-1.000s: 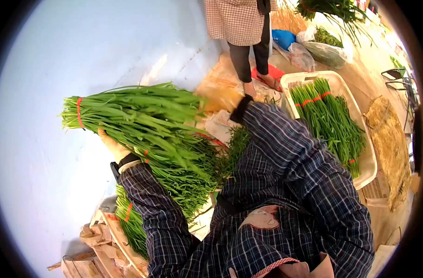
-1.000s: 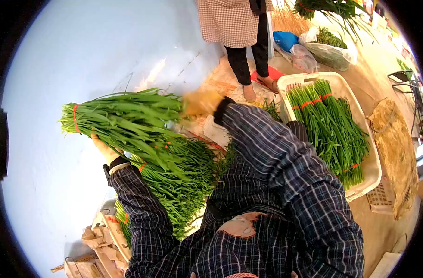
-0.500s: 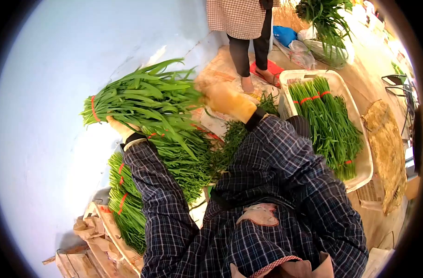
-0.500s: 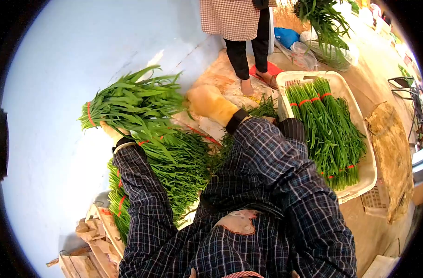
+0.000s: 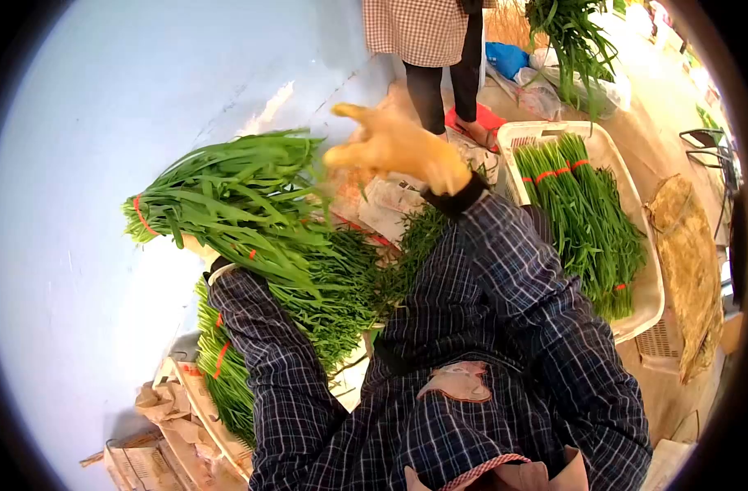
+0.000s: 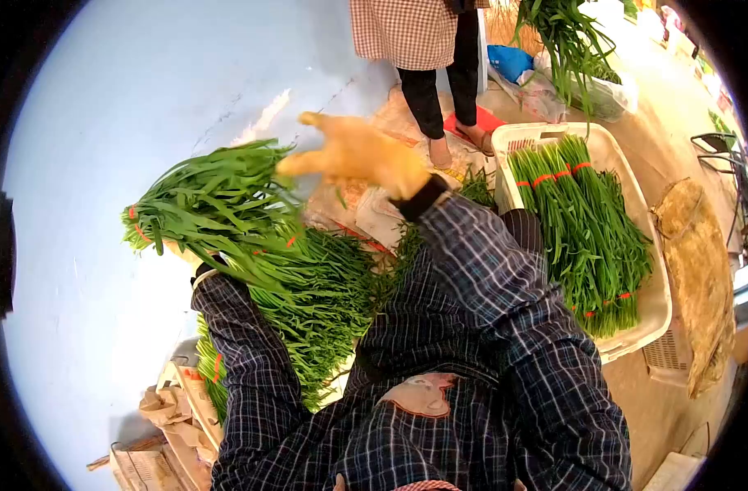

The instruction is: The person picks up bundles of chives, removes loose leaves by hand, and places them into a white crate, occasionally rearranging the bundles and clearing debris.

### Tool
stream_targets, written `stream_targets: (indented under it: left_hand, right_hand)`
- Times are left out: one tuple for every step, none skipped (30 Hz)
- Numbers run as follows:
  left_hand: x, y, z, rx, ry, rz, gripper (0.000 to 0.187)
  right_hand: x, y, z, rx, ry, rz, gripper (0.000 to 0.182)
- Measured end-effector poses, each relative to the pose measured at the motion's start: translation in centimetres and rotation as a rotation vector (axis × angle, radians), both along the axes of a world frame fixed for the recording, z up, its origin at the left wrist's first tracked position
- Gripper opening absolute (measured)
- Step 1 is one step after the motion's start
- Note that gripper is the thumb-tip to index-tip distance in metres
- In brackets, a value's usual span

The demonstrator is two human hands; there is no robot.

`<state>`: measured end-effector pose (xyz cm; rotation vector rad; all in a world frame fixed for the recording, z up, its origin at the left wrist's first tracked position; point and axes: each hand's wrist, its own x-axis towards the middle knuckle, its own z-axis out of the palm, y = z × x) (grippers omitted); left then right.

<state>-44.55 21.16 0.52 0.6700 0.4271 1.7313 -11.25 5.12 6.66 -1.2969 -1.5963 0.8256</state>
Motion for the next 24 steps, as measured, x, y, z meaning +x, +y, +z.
stream_targets:
  left_hand:
    - [0.2, -0.3, 0.4, -0.004, 0.009, 0.016, 0.06]
    - [0.5, -0.7, 0.5, -0.012, 0.019, 0.027, 0.06]
    - [0.5, -0.7, 0.5, -0.014, 0.029, 0.033, 0.06]
    - [0.7, -1.0, 0.8, -0.01, 0.03, 0.036, 0.06]
    - [0.9, -1.1, 1.2, -0.004, 0.03, 0.04, 0.06]
    - [0.6, -1.0, 1.2, -0.001, 0.03, 0.046, 0.059]
    - [0.3, -1.0, 1.1, 0.004, 0.026, 0.055, 0.059]
    - [-0.2, -0.9, 0.9, 0.009, 0.024, 0.06, 0.059]
    - [-0.3, -1.1, 0.9, 0.011, 0.032, 0.062, 0.059]
    - [-0.3, -1.5, 0.8, 0.004, 0.045, 0.057, 0.059]
    - [0.0, -2.3, 0.4, -0.005, 0.062, 0.057, 0.059]
    - [0.3, -3.2, 0.0, -0.005, 0.076, 0.059, 0.059]
    - [0.6, -4.1, -0.3, 0.0, 0.1, 0.066, 0.059]
    - [0.8, -4.8, -0.3, 0.007, 0.122, 0.066, 0.059]
    - [1.1, -5.7, -0.6, 0.01, 0.144, 0.068, 0.059]
    - [1.3, -6.9, -0.8, 0.015, 0.174, 0.072, 0.059]
    - [1.5, -8.4, -1.4, 0.012, 0.214, 0.079, 0.059]
    - [1.4, -9.5, -1.5, 0.01, 0.245, 0.076, 0.059]
    - [1.5, -10.9, -1.8, 0.008, 0.29, 0.083, 0.059]
    - [1.7, -12.7, -2.2, 0.014, 0.333, 0.09, 0.059]
    - [1.8, -13.9, -2.5, 0.014, 0.364, 0.092, 0.059]
    - [1.7, -15.0, -2.5, 0.009, 0.398, 0.092, 0.059]
    - [1.8, -16.2, -2.9, 0.013, 0.417, 0.102, 0.059]
    - [1.8, -16.4, -2.7, 0.018, 0.433, 0.105, 0.058]
  right_hand:
    - [-1.2, 1.1, 0.1, 0.0, 0.007, -0.002, 0.06]
    - [-2.4, 2.5, -0.3, -0.015, -0.246, 0.086, 0.059]
    - [-2.5, 3.0, -1.0, -0.024, -0.373, 0.122, 0.059]
    - [-2.6, 3.4, -1.6, -0.027, -0.498, 0.161, 0.058]
    - [-2.4, 3.4, -2.6, -0.007, -0.41, 0.19, 0.044]
    - [-2.3, 3.4, -3.7, 0.013, -0.326, 0.224, 0.044]
    - [-1.6, 3.0, -5.0, 0.008, -0.032, 0.323, 0.038]
    - [-2.5, 2.8, -6.6, 0.156, 0.209, 0.232, 0.034]
    - [-2.8, 2.3, -6.8, 0.219, 0.339, 0.172, 0.032]
    - [-3.1, 1.9, -7.0, 0.291, 0.462, 0.116, 0.031]
    - [-2.3, 1.4, -6.8, 0.295, 0.648, 0.007, 0.029]
    - [-1.5, 1.1, -6.0, 0.31, 0.824, -0.095, 0.03]
    - [-0.8, 1.2, -5.6, 0.318, 0.823, -0.095, 0.03]
    - [-0.1, 1.4, -5.1, 0.267, 0.627, -0.071, 0.037]
    - [0.5, 1.8, -4.8, 0.214, 0.43, -0.051, 0.044]
    - [0.9, 2.7, -4.5, 0.22, 0.434, -0.056, 0.044]
    - [1.0, 3.8, -4.0, 0.225, 0.121, -0.03, 0.05]
    - [0.5, 5.3, -3.7, 0.218, -0.032, -0.02, 0.053]
    - [0.0, 6.8, -3.5, 0.219, -0.184, -0.008, 0.056]
    - [-1.2, 9.6, -3.4, 0.013, -0.3, 0.178, 0.055]
    - [-1.8, 9.6, -3.3, -0.087, -0.337, 0.316, 0.051]
    - [-2.5, 9.3, -2.9, -0.189, -0.375, 0.453, 0.047]
    - [-3.3, 7.8, -3.4, -0.178, -0.332, 0.54, 0.041]
    - [-3.5, 8.9, -7.4, -0.197, -0.198, 0.677, 0.038]
